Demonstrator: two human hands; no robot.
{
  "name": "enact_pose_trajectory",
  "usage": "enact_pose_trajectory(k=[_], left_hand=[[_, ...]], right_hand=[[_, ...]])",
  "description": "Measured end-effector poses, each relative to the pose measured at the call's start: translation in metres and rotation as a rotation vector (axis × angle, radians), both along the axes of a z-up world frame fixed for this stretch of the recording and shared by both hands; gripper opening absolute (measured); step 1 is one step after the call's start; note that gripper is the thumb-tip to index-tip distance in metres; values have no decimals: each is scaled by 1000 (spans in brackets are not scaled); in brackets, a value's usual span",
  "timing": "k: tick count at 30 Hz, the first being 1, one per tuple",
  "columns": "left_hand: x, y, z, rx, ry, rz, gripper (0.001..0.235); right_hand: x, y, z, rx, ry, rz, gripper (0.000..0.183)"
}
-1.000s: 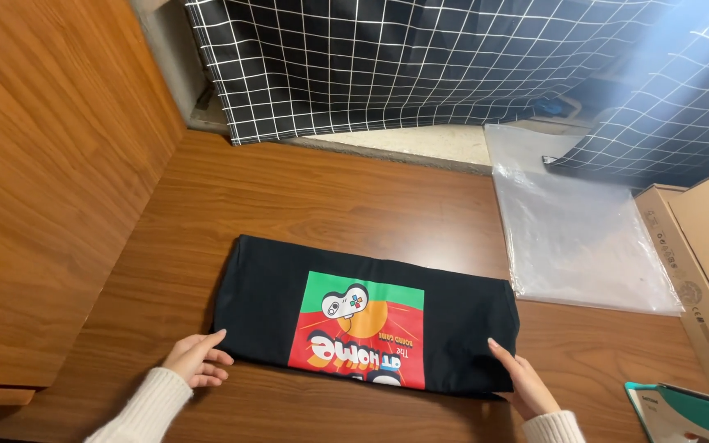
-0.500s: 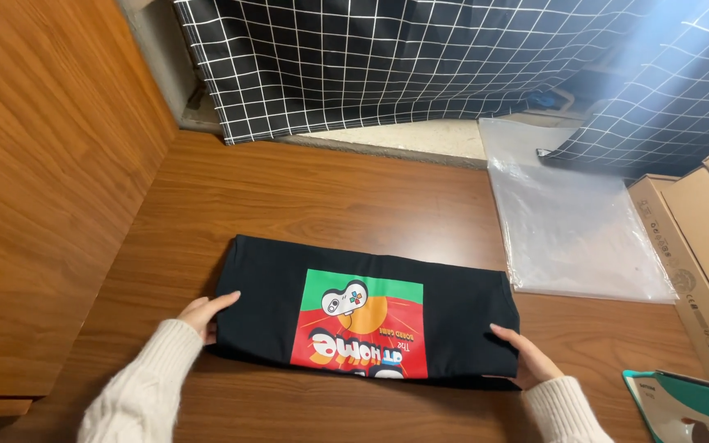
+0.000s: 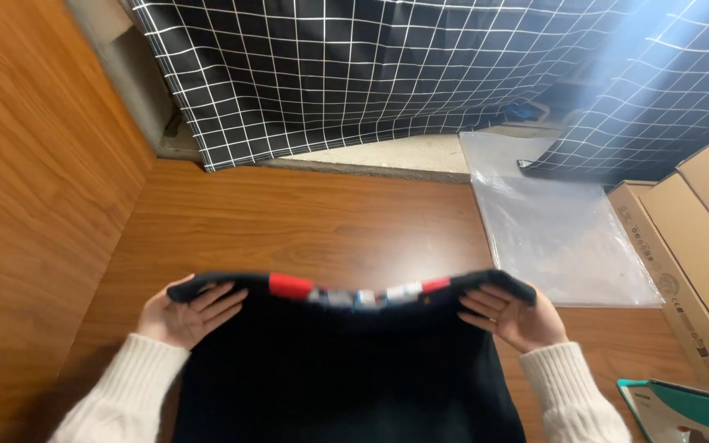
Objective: The person unpacks a black t-shirt from a plastic bag, unfolds it, and places it on a hanger. They then open a cardboard box and remove another packaged item.
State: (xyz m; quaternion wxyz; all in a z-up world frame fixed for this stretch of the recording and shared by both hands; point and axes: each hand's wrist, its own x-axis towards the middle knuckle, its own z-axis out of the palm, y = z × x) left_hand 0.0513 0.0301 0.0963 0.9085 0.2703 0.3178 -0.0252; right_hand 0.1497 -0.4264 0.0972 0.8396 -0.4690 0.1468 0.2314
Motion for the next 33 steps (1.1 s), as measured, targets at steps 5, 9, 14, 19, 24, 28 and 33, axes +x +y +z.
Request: enact_pose_trajectory(k=[5,9,14,19,24,28,33], left_hand=[[37,-24,-33,229,-55,-79,48],[53,-29,-117,1272,79,-406,36],[29,-47,-151,2084,-141,-535,49],[11,-51,-157,2346,-221,-431,50],[-12,-58,-152,2423,-263,-394,47],[-37,-64,-147,2453,-274,-414,47],[-74,-72,-144,2500,-308,-436,48]], right_hand=[[22,42,-5,-95,-19,-68,56],[41,41,-71,-539,-234,-3,40],[19,60,-83,-1249,-622,290,37],[7,49,-112,-1510,-981,384,39],[-22,40,-115,-1618,-1174,239,35],[-59,38,-116,-1627,-1218,163,38],[-106,28,-113,-1669,-1318,43,39]])
